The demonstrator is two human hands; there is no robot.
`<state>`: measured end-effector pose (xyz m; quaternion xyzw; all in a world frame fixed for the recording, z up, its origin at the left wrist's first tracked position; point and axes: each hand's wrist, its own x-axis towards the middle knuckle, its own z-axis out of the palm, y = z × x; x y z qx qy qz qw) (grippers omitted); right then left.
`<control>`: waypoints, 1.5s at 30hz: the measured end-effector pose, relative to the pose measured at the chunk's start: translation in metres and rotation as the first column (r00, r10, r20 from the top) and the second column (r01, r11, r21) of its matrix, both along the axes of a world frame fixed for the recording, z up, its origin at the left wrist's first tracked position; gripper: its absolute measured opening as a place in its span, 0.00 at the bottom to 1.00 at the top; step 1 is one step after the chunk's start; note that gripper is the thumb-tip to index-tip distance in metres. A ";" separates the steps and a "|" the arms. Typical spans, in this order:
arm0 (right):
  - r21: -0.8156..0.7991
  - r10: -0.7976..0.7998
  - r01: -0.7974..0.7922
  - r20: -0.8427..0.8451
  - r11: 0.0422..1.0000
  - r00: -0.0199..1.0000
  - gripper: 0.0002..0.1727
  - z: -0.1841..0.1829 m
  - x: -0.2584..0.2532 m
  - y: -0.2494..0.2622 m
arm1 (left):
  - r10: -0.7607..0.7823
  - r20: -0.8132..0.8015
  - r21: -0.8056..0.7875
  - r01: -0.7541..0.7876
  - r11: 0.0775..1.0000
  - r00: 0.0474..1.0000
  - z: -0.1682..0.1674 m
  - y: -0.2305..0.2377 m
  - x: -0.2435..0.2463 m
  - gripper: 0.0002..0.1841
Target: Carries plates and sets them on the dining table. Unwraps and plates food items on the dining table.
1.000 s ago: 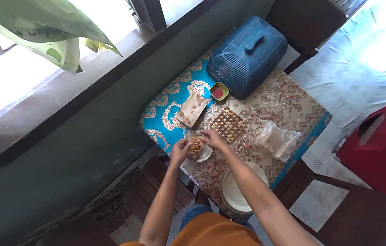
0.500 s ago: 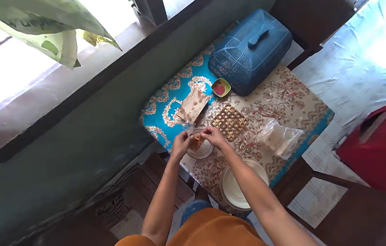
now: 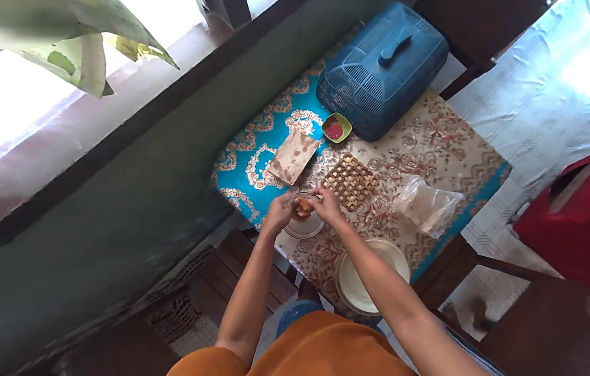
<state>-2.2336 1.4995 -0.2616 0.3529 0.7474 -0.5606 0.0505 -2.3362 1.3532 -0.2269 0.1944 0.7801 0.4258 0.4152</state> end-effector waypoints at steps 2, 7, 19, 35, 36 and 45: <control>-0.114 -0.097 0.103 0.057 0.988 0.994 0.19 -0.003 0.002 -0.001 | 0.020 0.013 0.055 -0.020 0.998 1.000 -0.002 -0.002 0.003 0.16; -0.264 -0.281 0.297 0.097 0.918 0.955 0.11 -0.008 0.003 -0.005 | 0.026 0.000 0.153 -0.026 0.988 1.000 -0.004 -0.005 0.006 0.12; -0.325 -0.211 0.160 -0.128 0.932 0.969 0.13 -0.004 0.000 0.000 | -0.040 -0.180 0.160 0.069 0.985 0.983 -0.033 -0.017 0.004 0.06; 0.027 0.358 -0.376 0.249 0.926 0.900 0.21 0.008 -0.005 0.035 | 0.024 -0.099 0.169 -0.006 0.986 0.995 -0.036 -0.011 0.009 0.09; 0.038 0.382 -0.409 0.287 0.912 0.879 0.23 0.006 -0.003 0.033 | 0.043 -0.068 0.166 -0.032 0.986 0.997 -0.036 -0.012 0.010 0.10; 0.032 0.125 -0.126 0.017 0.992 0.992 0.10 0.005 0.017 0.012 | 0.137 0.118 0.173 -0.156 0.972 0.983 -0.035 -0.021 0.007 0.10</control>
